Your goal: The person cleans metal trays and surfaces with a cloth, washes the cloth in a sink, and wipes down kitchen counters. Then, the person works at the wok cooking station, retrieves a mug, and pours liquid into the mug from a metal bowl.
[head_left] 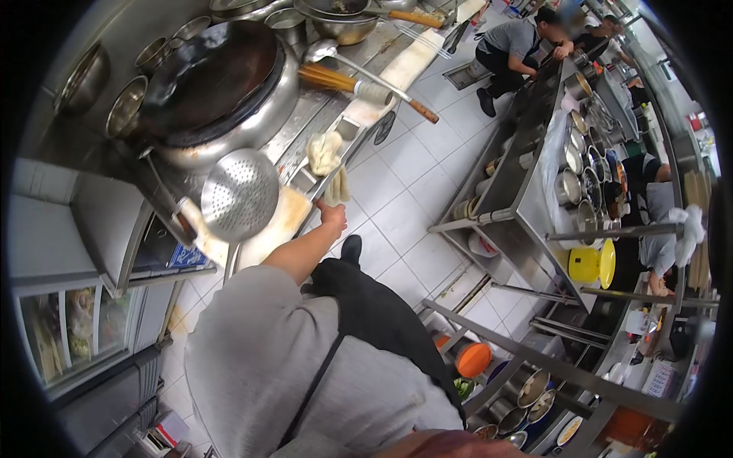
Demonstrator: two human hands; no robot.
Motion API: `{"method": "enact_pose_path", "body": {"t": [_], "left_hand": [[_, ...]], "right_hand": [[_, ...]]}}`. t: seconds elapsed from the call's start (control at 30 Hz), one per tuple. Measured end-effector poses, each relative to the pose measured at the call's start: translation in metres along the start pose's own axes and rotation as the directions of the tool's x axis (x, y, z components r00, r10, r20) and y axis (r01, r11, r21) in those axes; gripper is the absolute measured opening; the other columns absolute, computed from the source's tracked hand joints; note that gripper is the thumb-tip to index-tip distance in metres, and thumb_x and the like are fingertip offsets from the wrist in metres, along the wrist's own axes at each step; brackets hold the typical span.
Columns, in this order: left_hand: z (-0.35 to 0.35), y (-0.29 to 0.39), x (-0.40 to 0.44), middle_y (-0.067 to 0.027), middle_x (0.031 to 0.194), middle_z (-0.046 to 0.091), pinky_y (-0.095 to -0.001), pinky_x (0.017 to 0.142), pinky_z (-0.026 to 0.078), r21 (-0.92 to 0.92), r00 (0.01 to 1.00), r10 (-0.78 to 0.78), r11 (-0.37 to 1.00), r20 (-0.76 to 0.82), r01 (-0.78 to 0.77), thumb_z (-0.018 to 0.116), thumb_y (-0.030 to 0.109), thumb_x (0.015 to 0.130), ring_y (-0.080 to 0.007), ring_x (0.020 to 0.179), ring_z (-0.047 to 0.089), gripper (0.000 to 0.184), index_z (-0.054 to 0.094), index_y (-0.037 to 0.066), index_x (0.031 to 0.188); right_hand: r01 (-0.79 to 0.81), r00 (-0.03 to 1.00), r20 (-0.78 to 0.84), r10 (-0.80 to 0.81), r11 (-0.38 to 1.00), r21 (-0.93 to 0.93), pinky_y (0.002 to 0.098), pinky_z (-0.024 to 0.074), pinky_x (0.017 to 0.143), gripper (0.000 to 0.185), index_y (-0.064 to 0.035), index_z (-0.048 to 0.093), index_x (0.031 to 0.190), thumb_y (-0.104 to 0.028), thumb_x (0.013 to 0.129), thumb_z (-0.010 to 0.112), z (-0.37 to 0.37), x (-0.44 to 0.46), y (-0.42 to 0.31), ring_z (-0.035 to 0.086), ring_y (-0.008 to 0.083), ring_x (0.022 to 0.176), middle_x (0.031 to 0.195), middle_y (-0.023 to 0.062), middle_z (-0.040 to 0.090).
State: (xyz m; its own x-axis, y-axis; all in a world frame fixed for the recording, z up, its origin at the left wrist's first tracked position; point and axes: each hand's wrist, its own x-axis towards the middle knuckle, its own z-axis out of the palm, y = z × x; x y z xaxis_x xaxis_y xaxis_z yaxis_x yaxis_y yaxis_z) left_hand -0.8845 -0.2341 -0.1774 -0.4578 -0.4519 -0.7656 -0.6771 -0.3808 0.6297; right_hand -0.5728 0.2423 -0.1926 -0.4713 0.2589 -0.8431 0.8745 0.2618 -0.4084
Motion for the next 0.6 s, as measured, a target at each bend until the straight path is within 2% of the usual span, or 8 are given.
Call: {"method": "enact_pose_path", "body": {"t": [0.07,0.2,0.27,0.3,0.37,0.4,0.5,0.6], "left_hand": [[0.015,0.002,0.029,-0.0135,0.111,0.057,-0.0438,0.072,0.053,0.017,0.994,0.109,0.994,0.029,-0.110,0.062,0.025,0.087,-0.0258,0.089,0.060,0.059,0.036,0.014,0.139],[0.027,0.028,0.035,-0.0135,0.108,0.062,-0.0395,0.067,0.053,0.164,0.976,-0.029,0.986,0.214,-0.007,0.067,0.034,0.085,-0.0265,0.087,0.062,0.056,0.051,0.002,0.128],[0.029,0.043,0.008,-0.0132,0.108,0.063,-0.0390,0.071,0.053,0.284,0.968,-0.017,0.957,0.249,-0.057,0.067,0.037,0.086,-0.0270,0.090,0.062,0.054,0.057,-0.003,0.120],[0.029,0.039,0.011,-0.0142,0.106,0.064,-0.0387,0.078,0.051,0.290,0.931,0.026,0.947,0.363,-0.139,0.066,0.038,0.087,-0.0265,0.094,0.063,0.057,0.056,-0.008,0.118],[0.033,0.030,0.006,-0.0151,0.105,0.064,-0.0375,0.081,0.051,0.175,0.918,0.081,0.972,0.387,-0.159,0.064,0.037,0.089,-0.0257,0.095,0.064,0.053,0.056,-0.008,0.115],[0.038,0.027,0.003,-0.0155,0.105,0.064,-0.0369,0.082,0.051,0.110,0.915,0.113,0.980,0.388,-0.168,0.063,0.037,0.090,-0.0253,0.095,0.064,0.052,0.057,-0.009,0.114],[0.040,0.059,-0.043,-0.0118,0.107,0.064,-0.0395,0.084,0.052,-0.168,0.885,0.016,0.983,0.466,0.071,0.057,0.038,0.095,-0.0225,0.098,0.063,0.043,0.058,-0.001,0.113],[0.045,0.065,-0.053,-0.0100,0.113,0.062,-0.0383,0.090,0.050,-0.564,0.904,0.044,0.793,0.426,0.228,0.053,0.037,0.097,-0.0227,0.104,0.061,0.038,0.055,0.005,0.117]], "right_hand": [[0.060,0.997,-0.041,-0.059,0.998,0.022,0.0350,0.0497,0.051,0.032,-0.0027,0.068,0.092,-0.034,0.090,0.060,-0.013,0.022,-0.056,0.060,0.0181,0.057,0.067,0.0081,0.063],[0.294,0.942,-0.121,-0.312,0.945,-0.147,0.0305,0.0492,0.048,0.031,-0.0035,0.068,0.091,-0.033,0.091,0.061,-0.008,0.078,-0.202,0.059,0.0140,0.058,0.067,0.0047,0.062],[0.602,0.778,0.095,-0.621,0.692,-0.399,0.0288,0.0482,0.052,0.034,0.0007,0.070,0.093,-0.031,0.091,0.060,0.001,0.094,-0.287,0.061,0.0127,0.064,0.074,0.0060,0.066],[0.606,0.789,0.175,-0.588,0.703,-0.372,0.0315,0.0487,0.058,0.031,0.0004,0.071,0.095,-0.029,0.090,0.062,0.019,0.070,-0.344,0.063,0.0177,0.064,0.074,0.0085,0.068],[0.757,0.613,0.397,-0.683,0.363,-0.543,0.0361,0.0499,0.065,0.029,-0.0015,0.071,0.097,-0.027,0.088,0.063,0.055,0.027,-0.438,0.065,0.0247,0.069,0.078,0.0133,0.069],[0.842,0.503,0.486,-0.715,0.279,-0.461,0.0397,0.0502,0.070,0.032,-0.0057,0.072,0.097,-0.035,0.088,0.062,0.077,0.032,-0.461,0.067,0.0320,0.079,0.082,0.0180,0.068],[0.946,0.323,0.714,-0.621,0.228,-0.229,0.0350,0.0517,0.076,0.028,-0.0044,0.070,0.106,-0.024,0.086,0.068,0.144,0.006,-0.518,0.067,0.0286,0.086,0.099,0.0144,0.071],[0.989,0.139,0.752,-0.645,0.134,-0.068,0.0391,0.0515,0.078,0.032,-0.0062,0.068,0.109,-0.027,0.084,0.068,0.193,0.009,-0.528,0.067,0.0295,0.088,0.101,0.0183,0.069]]}}
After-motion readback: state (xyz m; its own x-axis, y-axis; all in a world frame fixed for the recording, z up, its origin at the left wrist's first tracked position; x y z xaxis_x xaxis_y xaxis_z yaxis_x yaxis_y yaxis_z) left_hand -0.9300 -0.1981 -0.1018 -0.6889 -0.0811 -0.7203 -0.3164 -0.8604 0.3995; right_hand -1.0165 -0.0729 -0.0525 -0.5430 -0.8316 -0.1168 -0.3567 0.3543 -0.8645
